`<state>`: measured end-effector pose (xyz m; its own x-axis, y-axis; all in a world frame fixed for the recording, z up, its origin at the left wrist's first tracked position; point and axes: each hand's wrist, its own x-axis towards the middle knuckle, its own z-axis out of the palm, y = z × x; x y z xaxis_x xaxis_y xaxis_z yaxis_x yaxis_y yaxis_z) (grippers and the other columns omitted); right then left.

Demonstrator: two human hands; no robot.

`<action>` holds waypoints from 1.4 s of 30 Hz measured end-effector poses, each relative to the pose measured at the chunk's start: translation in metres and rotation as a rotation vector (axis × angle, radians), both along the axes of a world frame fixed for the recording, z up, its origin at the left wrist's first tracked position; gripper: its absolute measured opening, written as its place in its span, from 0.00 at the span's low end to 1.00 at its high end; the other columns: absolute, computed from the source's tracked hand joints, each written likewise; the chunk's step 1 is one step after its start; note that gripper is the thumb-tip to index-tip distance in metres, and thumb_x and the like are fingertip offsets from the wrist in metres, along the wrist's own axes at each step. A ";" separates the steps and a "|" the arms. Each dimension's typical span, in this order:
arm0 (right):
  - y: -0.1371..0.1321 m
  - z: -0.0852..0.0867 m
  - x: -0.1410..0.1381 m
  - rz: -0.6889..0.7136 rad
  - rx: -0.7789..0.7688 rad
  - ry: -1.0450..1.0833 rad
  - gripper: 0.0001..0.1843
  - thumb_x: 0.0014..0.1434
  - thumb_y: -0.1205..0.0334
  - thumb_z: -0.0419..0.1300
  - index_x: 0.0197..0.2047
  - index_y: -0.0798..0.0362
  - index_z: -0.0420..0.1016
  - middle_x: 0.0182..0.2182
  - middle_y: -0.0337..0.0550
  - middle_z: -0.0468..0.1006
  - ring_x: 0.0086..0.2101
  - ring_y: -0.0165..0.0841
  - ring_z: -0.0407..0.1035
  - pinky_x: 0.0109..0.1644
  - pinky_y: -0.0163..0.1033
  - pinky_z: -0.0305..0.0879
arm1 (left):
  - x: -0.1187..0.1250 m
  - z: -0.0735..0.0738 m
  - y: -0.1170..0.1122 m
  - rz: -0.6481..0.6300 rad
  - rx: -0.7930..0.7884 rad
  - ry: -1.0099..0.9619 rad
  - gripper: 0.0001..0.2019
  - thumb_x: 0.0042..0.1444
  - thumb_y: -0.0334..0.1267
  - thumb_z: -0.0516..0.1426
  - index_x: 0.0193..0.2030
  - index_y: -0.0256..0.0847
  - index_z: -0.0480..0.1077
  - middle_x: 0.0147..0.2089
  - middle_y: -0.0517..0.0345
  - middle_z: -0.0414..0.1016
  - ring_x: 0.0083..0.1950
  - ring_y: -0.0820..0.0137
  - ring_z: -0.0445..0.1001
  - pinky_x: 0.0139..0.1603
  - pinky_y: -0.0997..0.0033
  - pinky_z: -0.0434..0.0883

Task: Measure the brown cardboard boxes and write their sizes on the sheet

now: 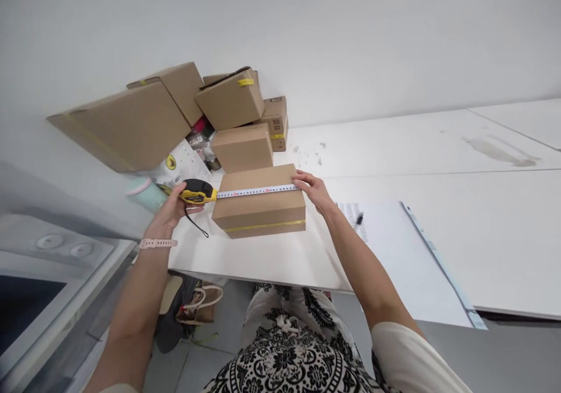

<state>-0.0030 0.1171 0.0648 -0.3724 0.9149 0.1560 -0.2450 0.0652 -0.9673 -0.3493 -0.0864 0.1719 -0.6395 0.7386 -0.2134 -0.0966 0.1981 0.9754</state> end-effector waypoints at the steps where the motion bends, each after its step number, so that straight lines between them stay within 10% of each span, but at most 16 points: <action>1: 0.000 0.000 0.000 0.002 0.003 -0.004 0.19 0.45 0.47 0.76 0.39 0.48 0.86 0.65 0.49 0.72 0.64 0.48 0.65 0.70 0.56 0.57 | -0.002 0.000 0.000 -0.005 0.003 0.002 0.18 0.60 0.50 0.60 0.43 0.35 0.75 0.32 0.51 0.82 0.29 0.64 0.80 0.33 0.64 0.80; 42: -0.001 0.004 0.000 0.036 -0.017 -0.034 0.18 0.45 0.48 0.77 0.37 0.47 0.86 0.65 0.46 0.72 0.64 0.48 0.65 0.70 0.55 0.59 | -0.021 -0.013 -0.011 -0.005 -0.017 0.035 0.19 0.62 0.51 0.58 0.44 0.34 0.74 0.32 0.50 0.82 0.25 0.62 0.80 0.27 0.63 0.79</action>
